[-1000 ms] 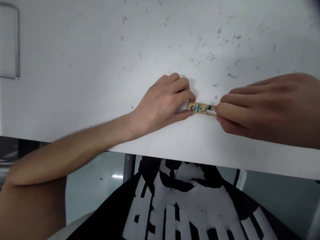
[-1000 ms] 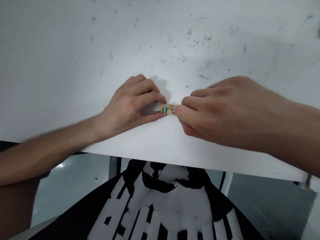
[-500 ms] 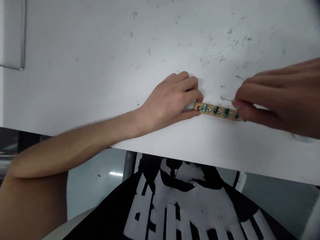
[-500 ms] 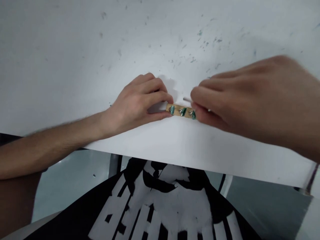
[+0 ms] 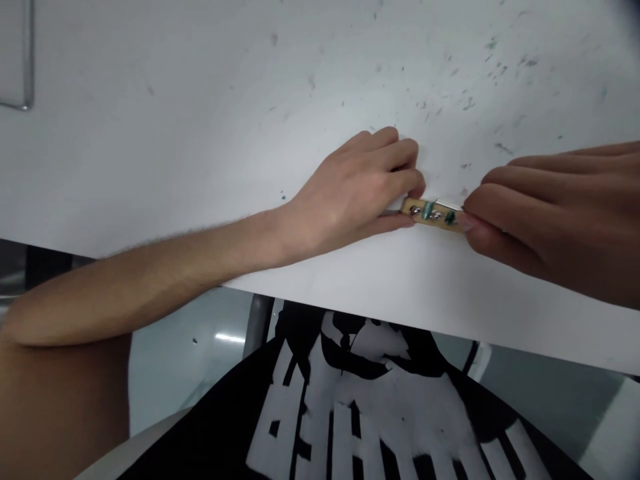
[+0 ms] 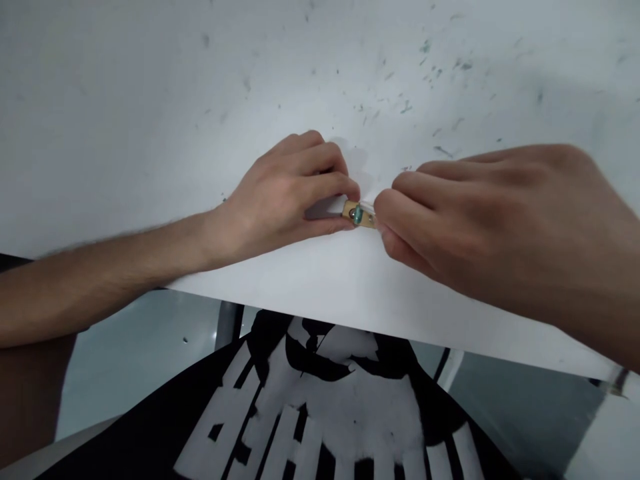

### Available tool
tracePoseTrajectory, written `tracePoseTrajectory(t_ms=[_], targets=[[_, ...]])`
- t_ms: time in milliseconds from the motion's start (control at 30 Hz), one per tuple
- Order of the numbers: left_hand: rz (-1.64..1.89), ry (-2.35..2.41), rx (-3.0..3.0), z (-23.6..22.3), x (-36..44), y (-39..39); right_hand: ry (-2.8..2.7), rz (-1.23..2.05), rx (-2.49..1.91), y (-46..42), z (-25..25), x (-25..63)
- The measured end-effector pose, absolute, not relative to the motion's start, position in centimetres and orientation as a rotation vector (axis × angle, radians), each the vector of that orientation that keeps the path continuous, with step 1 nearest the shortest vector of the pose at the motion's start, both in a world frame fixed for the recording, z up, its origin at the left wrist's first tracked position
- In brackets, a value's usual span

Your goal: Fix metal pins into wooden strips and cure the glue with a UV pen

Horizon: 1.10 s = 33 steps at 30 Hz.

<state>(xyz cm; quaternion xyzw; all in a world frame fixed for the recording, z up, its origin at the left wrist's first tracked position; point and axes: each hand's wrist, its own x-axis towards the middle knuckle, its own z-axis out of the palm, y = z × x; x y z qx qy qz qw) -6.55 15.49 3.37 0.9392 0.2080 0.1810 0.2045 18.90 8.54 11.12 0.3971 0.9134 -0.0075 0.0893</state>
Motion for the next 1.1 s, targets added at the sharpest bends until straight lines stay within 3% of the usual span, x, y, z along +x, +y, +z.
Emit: tracePoseTrajectory(t_ms=[133, 633, 1100], targets=[[0.523, 0.588, 2.613, 3.4, -6.6, 15.4, 2.767, 0.093, 1.056, 8.7, 11.2, 18.7], [0.533, 0.583, 2.619, 3.4, -6.5, 15.5, 2.775, 0.011, 0.958, 8.0, 11.6, 18.3], [0.553, 0.586, 2.636, 3.4, -6.5, 15.3, 2.723, -0.021, 1.105, 9.4, 11.1, 19.4]])
